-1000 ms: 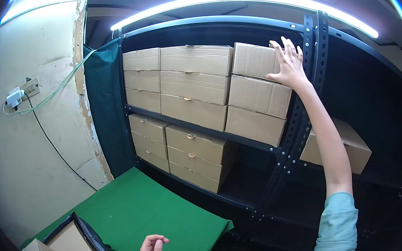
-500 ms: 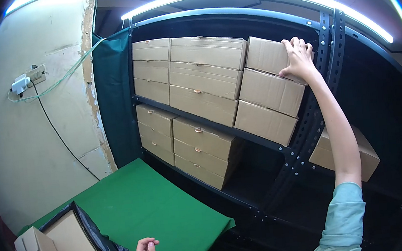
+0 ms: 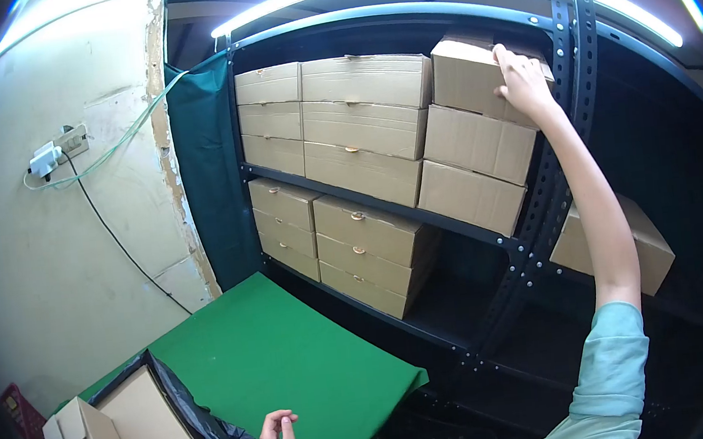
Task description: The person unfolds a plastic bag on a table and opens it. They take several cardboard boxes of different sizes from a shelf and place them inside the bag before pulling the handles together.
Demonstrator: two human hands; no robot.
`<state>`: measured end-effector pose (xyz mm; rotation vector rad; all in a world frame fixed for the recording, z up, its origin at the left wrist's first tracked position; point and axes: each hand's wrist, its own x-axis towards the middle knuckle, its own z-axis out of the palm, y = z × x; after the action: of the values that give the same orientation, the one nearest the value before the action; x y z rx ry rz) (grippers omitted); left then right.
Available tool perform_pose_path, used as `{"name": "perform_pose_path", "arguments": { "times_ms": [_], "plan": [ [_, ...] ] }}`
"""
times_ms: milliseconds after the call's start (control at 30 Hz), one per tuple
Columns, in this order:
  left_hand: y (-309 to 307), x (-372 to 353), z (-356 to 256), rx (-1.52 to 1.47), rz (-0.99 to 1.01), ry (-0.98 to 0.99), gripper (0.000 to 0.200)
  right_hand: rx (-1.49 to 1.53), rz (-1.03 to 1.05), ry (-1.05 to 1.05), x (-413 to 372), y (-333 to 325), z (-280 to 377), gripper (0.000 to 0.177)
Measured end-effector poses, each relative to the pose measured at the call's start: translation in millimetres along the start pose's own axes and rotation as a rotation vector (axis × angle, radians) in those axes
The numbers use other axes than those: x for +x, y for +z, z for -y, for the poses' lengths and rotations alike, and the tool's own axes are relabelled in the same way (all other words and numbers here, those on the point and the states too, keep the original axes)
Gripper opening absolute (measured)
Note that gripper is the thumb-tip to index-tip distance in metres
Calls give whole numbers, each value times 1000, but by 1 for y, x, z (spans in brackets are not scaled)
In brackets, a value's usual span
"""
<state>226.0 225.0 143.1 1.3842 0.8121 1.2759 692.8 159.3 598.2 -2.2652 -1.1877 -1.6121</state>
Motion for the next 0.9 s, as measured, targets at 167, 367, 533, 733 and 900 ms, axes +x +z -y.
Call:
{"name": "perform_pose_path", "arguments": {
  "times_ms": [167,367,533,733,900],
  "plan": [
    [-1,-1,8,44,43,17,10,64,-52,-90,2,0,-15,44],
    [-5,-7,13,170,105,56,10,55,-27,-4,12,-31,-2,41],
    [-10,-11,24,270,154,92,11,263,-15,-115,15,-40,0,41],
    [5,-8,30,49,244,-48,10,203,-185,-98,-51,-106,29,43],
    [29,20,0,-413,451,-263,29,343,-263,-205,-127,-164,68,42]
  ]
}}
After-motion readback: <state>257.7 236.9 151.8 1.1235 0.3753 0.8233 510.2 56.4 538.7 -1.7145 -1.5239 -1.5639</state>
